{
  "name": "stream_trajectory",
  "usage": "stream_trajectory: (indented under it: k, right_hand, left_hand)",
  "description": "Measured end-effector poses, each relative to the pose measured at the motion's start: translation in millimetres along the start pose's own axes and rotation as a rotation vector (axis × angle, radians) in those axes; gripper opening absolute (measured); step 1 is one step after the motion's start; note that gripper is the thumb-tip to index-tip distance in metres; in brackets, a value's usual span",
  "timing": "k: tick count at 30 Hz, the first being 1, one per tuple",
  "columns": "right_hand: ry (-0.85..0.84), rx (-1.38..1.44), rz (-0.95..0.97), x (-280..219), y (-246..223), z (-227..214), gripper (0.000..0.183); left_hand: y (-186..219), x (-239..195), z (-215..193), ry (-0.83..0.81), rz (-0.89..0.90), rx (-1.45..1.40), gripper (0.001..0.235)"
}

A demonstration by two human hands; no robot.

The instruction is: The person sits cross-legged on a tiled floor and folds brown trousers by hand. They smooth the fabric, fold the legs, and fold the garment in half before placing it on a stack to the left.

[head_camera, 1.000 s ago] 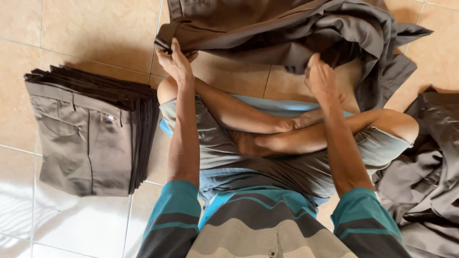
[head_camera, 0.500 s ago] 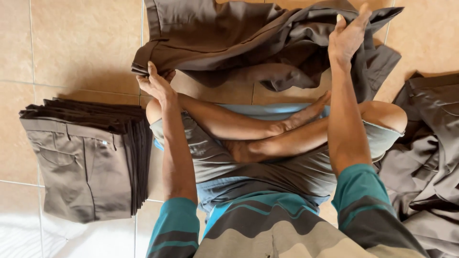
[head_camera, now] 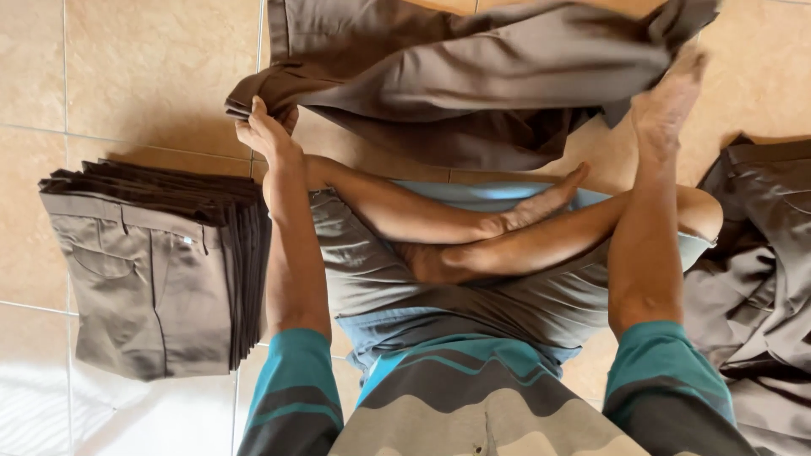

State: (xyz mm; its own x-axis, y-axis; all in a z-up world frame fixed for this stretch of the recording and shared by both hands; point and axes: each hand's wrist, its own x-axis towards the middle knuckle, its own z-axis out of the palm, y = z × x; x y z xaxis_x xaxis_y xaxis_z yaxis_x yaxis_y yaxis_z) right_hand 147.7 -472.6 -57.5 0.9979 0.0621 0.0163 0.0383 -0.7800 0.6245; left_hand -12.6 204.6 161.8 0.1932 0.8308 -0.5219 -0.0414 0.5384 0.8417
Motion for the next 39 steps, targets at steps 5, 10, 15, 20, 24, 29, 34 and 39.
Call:
stream_trajectory:
  k: [5,10,15,20,24,29,34,39]
  right_hand:
    - [-0.535,0.61,0.115,-72.2,3.7,-171.5,0.033]
    - [0.223,0.762,0.132,-67.6,-55.2,-231.2,0.016]
    - [-0.028,1.043,-0.408,-46.1,-110.3,-258.4,0.026]
    - [0.206,1.1,-0.483,-82.6,-123.9,-262.4,0.052]
    - [0.475,0.89,-0.569,-92.7,-122.6,-231.7,0.03]
    - [0.682,1.029,-0.286,-115.6,-82.9,-330.3,0.035]
    - [0.651,1.208,-0.448,-172.3,-138.4,-367.2,0.027]
    - [0.612,0.63,-0.365,-186.1,-249.1,-323.5,0.03]
  left_hand:
    - [2.0,-0.2,0.7,-0.028,-0.019,0.069,0.041]
    - [10.1,5.2,-6.2,-0.163,0.068,0.144,0.051]
    - [10.7,4.7,-19.6,-0.185,-0.001,0.161,0.049]
    - [12.0,1.5,-16.6,-0.197,0.042,0.134,0.041]
    - [8.5,1.7,-19.8,-0.237,0.041,0.109,0.054]
    - [7.9,7.9,-18.0,-0.171,0.006,0.048,0.05]
    - [-7.8,29.7,-20.9,-0.179,0.045,-0.04,0.046]
    - [-6.2,25.2,-19.9,-0.161,0.035,-0.044,0.05]
